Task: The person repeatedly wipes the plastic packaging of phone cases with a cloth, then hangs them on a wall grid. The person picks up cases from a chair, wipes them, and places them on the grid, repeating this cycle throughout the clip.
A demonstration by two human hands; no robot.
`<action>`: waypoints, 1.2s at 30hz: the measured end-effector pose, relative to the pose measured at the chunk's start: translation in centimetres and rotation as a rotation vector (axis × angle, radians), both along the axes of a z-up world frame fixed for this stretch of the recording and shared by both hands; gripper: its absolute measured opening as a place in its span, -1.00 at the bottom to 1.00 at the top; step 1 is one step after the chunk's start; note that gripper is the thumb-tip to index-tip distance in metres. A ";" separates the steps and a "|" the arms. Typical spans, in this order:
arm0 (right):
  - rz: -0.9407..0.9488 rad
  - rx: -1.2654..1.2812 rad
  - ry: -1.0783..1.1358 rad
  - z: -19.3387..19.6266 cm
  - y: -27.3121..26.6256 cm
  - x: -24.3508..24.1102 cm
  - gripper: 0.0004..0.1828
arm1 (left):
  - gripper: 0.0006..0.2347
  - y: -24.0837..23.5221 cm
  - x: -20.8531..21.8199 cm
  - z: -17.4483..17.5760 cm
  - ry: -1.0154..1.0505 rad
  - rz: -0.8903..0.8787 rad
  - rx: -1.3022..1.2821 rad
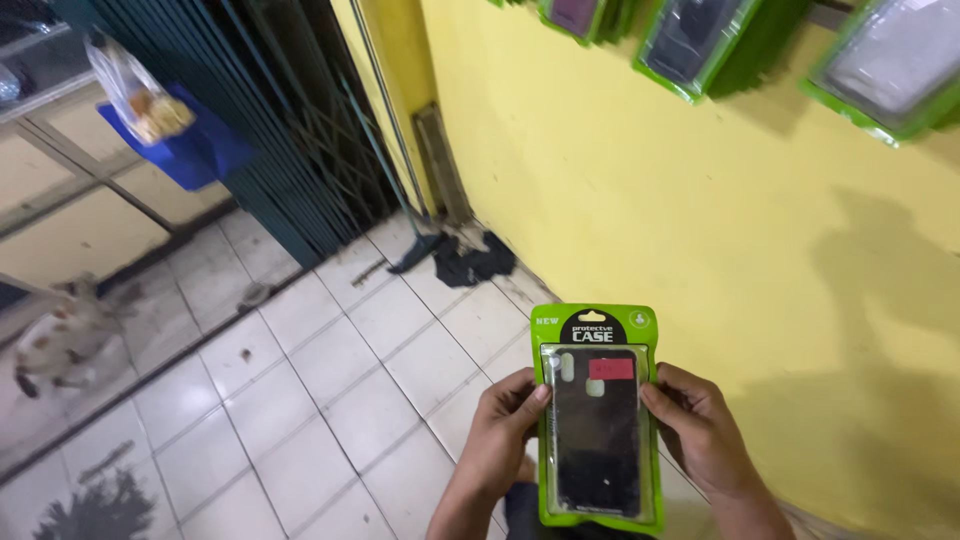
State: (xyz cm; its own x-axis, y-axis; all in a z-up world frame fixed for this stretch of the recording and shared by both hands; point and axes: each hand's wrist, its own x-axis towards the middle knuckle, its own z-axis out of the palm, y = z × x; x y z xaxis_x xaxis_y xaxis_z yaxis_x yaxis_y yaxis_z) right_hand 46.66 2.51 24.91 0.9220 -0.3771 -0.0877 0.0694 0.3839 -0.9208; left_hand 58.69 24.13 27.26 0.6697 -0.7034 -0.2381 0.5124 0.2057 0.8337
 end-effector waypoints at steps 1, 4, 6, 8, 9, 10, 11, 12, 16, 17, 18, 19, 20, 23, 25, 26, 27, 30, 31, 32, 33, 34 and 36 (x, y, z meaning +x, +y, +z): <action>0.028 -0.002 -0.031 0.4 -0.3 2.4 -0.86 | -0.79 -0.1 2.2 0.3 0.035 0.013 0.002; 0.041 -0.007 -0.007 1.1 -0.3 7.0 -0.82 | -0.77 -0.5 7.0 1.2 0.157 0.022 -0.014; 0.031 0.026 0.012 1.6 -0.8 9.7 -0.80 | -0.77 -0.8 10.1 1.6 0.206 -0.006 -0.048; 0.019 0.106 0.003 2.2 -1.1 11.7 -0.79 | -0.76 -2.0 12.7 1.8 0.224 -0.060 -0.121; -0.002 0.138 0.003 2.5 -1.2 12.4 -0.78 | -0.75 -2.5 13.8 1.8 0.236 -0.093 -0.154; -0.043 0.165 -0.005 2.9 -1.2 13.0 -0.76 | -0.75 -3.2 15.1 1.7 0.266 -0.146 -0.192; -0.083 0.192 -0.014 3.3 -1.2 13.6 -0.74 | -0.75 -3.9 16.4 1.6 0.296 -0.199 -0.231; -0.129 0.196 -0.025 3.7 -1.0 14.2 -0.72 | -0.75 -4.7 17.8 1.4 0.326 -0.265 -0.269; -0.347 0.217 -0.084 4.0 -1.6 14.5 -0.67 | -0.73 -9.7 22.0 0.9 0.357 -0.501 -0.207; -0.408 0.218 -0.104 3.8 -1.8 14.5 -0.67 | -0.73 -11.0 22.9 0.8 0.352 -0.567 -0.206; -0.480 0.216 -0.103 3.4 -2.1 14.4 -0.68 | -0.73 -12.1 23.7 0.8 0.345 -0.625 -0.209; -0.551 0.214 -0.103 3.0 -2.0 14.2 -0.69 | -0.73 -13.2 24.2 0.8 0.319 -0.662 -0.147; -0.611 0.210 -0.111 2.6 -2.1 13.9 -0.69 | -0.72 -14.4 24.5 0.9 0.280 -0.688 -0.092; -0.846 0.112 0.019 1.5 -2.9 13.0 -0.70 | -0.72 -18.0 25.1 1.7 0.140 -0.765 -0.036; -0.888 -0.248 0.281 1.1 -3.4 12.1 -0.79 | -0.73 -19.6 25.7 2.3 -0.048 -0.846 -0.054; -0.893 -0.423 0.430 1.5 -4.0 11.4 -0.76 | -0.74 -20.6 25.8 3.0 -0.181 -0.890 -0.067; -0.957 -0.386 0.387 2.0 -4.8 11.2 -0.81 | -0.75 -21.9 25.8 3.9 -0.316 -0.929 -0.082; -1.098 -0.390 0.281 5.1 -7.4 10.9 -0.76 | -0.73 -25.4 25.3 7.3 -0.501 -0.928 -0.421; -1.130 -0.457 0.275 7.1 -8.3 10.7 -0.76 | -0.69 -26.3 25.1 9.0 -0.469 -0.931 -0.402; -1.158 -0.526 0.270 9.3 -8.9 10.7 -0.77 | -0.66 -27.1 24.8 10.7 -0.435 -0.928 -0.381; -1.158 -0.596 0.221 11.6 -9.3 10.8 -0.76 | -0.62 -27.6 24.6 12.6 -0.401 -0.926 -0.361; -1.160 -0.675 0.161 14.0 -9.6 11.1 -0.75 | -0.61 -28.2 24.3 14.7 -0.506 -0.888 -0.397; -1.155 -0.831 0.045 18.8 -9.8 11.3 -0.75 | -0.61 -29.1 23.7 18.7 -0.700 -0.796 -0.446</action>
